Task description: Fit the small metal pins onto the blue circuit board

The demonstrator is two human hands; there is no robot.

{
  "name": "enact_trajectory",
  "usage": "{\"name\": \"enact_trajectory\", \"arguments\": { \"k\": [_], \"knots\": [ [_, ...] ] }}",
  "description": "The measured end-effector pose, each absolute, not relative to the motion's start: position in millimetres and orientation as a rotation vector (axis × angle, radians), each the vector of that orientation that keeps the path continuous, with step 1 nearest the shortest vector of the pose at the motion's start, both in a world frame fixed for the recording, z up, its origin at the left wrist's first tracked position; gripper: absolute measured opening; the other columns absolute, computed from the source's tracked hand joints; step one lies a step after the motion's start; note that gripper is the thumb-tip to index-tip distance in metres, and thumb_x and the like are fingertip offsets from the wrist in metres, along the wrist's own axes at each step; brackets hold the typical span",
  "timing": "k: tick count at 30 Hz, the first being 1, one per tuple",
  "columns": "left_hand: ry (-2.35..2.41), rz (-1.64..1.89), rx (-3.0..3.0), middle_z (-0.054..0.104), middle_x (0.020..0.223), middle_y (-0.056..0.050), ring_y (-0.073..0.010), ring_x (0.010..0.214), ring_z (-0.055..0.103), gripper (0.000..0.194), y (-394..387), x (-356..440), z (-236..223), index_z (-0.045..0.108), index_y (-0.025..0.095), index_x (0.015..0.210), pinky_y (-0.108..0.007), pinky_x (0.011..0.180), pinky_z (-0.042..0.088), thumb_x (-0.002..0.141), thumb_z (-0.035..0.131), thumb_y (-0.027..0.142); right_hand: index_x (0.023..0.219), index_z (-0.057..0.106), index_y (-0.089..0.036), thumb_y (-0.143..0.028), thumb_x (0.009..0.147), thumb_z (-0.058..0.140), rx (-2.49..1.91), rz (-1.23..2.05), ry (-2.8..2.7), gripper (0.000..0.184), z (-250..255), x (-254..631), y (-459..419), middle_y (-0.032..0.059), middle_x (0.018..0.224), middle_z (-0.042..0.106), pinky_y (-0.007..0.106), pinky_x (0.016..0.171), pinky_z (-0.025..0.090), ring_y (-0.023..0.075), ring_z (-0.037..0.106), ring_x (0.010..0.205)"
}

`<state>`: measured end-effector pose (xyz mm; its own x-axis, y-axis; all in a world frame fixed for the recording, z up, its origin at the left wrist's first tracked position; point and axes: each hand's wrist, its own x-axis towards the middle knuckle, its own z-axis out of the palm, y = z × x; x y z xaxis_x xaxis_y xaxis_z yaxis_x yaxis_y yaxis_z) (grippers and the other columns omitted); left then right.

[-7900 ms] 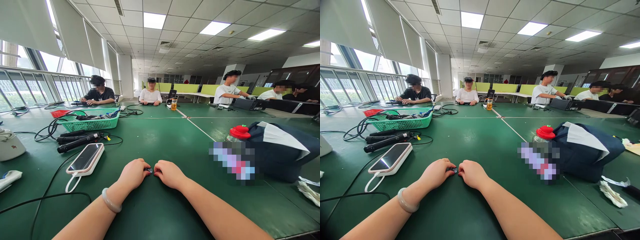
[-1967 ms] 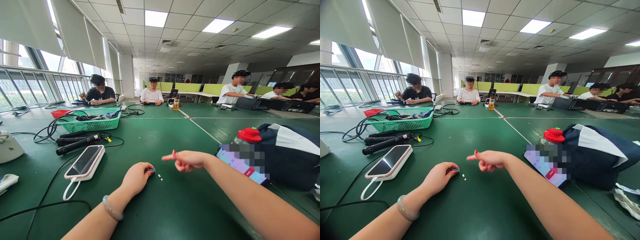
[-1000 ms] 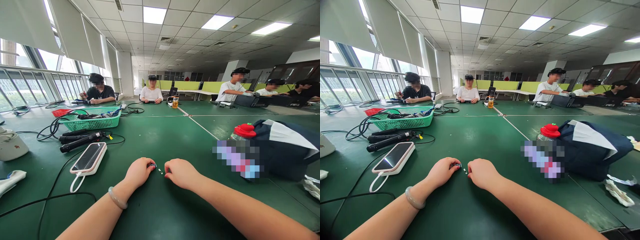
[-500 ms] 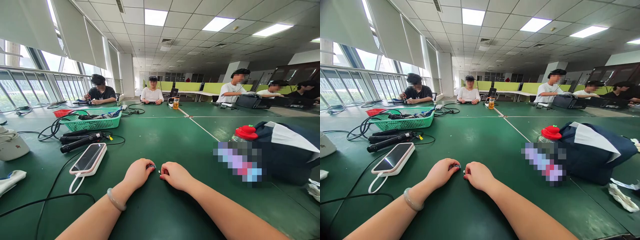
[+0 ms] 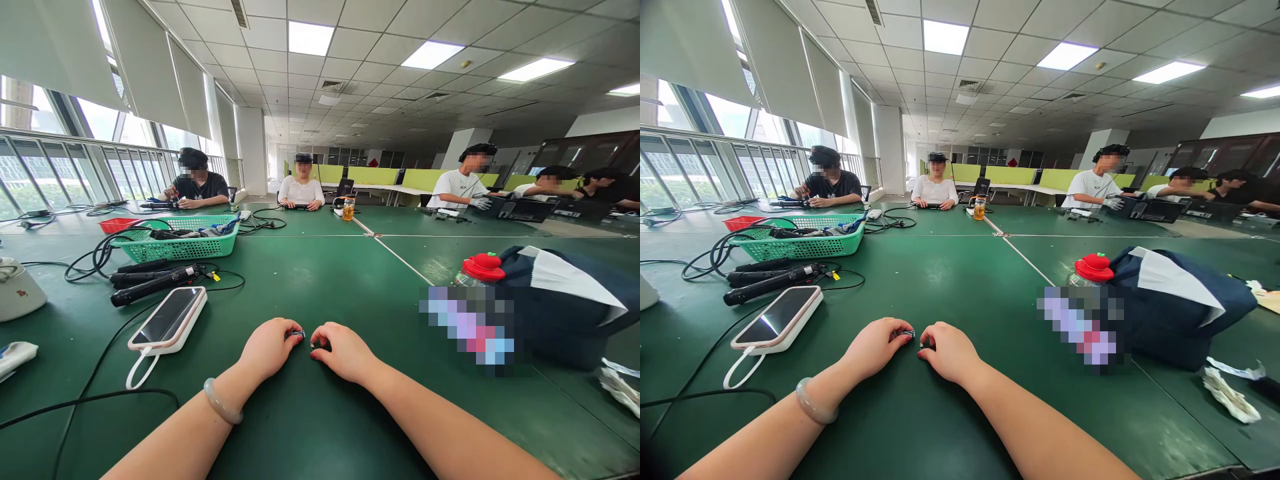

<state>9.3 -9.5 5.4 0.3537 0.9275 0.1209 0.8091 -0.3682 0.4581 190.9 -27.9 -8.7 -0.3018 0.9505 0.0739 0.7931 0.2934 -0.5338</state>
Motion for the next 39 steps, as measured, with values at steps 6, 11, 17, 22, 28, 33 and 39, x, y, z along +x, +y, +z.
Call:
{"name": "enact_trajectory", "arguments": {
  "k": [6, 11, 17, 22, 28, 33, 39],
  "knots": [
    [1.541, 0.524, 2.293, 0.067, 0.086, -0.001, -0.0178, 0.077, 0.060, 0.023, -8.4, 8.7, 3.0, 0.067, 0.026, 0.090, -0.026, 0.066, 0.042, 0.080, 0.048, 0.035, 0.080, 0.063, -0.022, -0.027, 0.073, 0.065, -1.574, 0.607, -2.164, 0.010, -9.1, 190.7, -26.8, -0.0011, 0.081, 0.057, 0.023, 0.062, 0.036, 0.0112, 0.052, 0.071],
    [1.552, 0.509, 2.269, 0.068, 0.087, -0.002, -0.0177, 0.077, 0.060, 0.026, -7.8, 9.6, 2.5, 0.067, 0.024, 0.092, -0.026, 0.065, 0.042, 0.081, 0.046, 0.036, 0.080, 0.063, -0.022, -0.027, 0.073, 0.064, -1.574, 0.634, -2.144, 0.009, -7.4, 190.8, -27.3, -0.0015, 0.080, 0.057, 0.023, 0.062, 0.035, 0.0111, 0.051, 0.072],
    [1.558, 0.506, 2.271, 0.068, 0.085, -0.002, -0.0178, 0.076, 0.060, 0.025, -9.1, 11.0, 4.2, 0.067, 0.024, 0.091, -0.026, 0.065, 0.043, 0.080, 0.047, 0.035, 0.081, 0.063, -0.021, -0.028, 0.073, 0.064, -1.565, 0.624, -2.165, 0.011, -8.9, 191.9, -26.5, -0.0009, 0.080, 0.057, 0.023, 0.063, 0.036, 0.0118, 0.052, 0.072],
    [1.541, 0.527, 2.305, 0.068, 0.089, -0.001, -0.0183, 0.077, 0.060, 0.025, -8.4, 11.5, 2.5, 0.067, 0.026, 0.091, -0.026, 0.066, 0.043, 0.080, 0.047, 0.036, 0.081, 0.063, -0.022, -0.028, 0.073, 0.064, -1.561, 0.619, -2.167, 0.010, -8.9, 192.9, -26.3, -0.0013, 0.081, 0.057, 0.023, 0.061, 0.035, 0.0112, 0.051, 0.072],
    [1.528, 0.516, 2.307, 0.067, 0.087, -0.001, -0.0176, 0.075, 0.059, 0.025, -7.1, 10.7, 1.4, 0.067, 0.026, 0.091, -0.026, 0.064, 0.041, 0.080, 0.047, 0.035, 0.083, 0.063, -0.022, -0.027, 0.074, 0.063, -1.546, 0.624, -2.175, 0.010, -10.9, 194.4, -24.9, -0.0009, 0.081, 0.057, 0.023, 0.063, 0.036, 0.0116, 0.052, 0.073],
    [1.531, 0.518, 2.307, 0.067, 0.086, -0.001, -0.0175, 0.075, 0.059, 0.024, -7.3, 11.3, 2.4, 0.067, 0.026, 0.090, -0.026, 0.064, 0.041, 0.080, 0.047, 0.035, 0.082, 0.063, -0.022, -0.026, 0.074, 0.063, -1.544, 0.618, -2.181, 0.009, -10.9, 194.3, -23.9, -0.0010, 0.080, 0.057, 0.023, 0.063, 0.036, 0.0118, 0.052, 0.073],
    [1.550, 0.500, 2.291, 0.067, 0.088, -0.001, -0.0178, 0.077, 0.059, 0.025, -8.4, 12.7, 4.9, 0.067, 0.025, 0.091, -0.027, 0.066, 0.042, 0.080, 0.047, 0.035, 0.081, 0.063, -0.022, -0.025, 0.074, 0.063, -1.534, 0.639, -2.174, 0.008, -11.2, 194.8, -23.6, -0.0011, 0.080, 0.057, 0.023, 0.062, 0.036, 0.0112, 0.052, 0.071]
  ]
}}
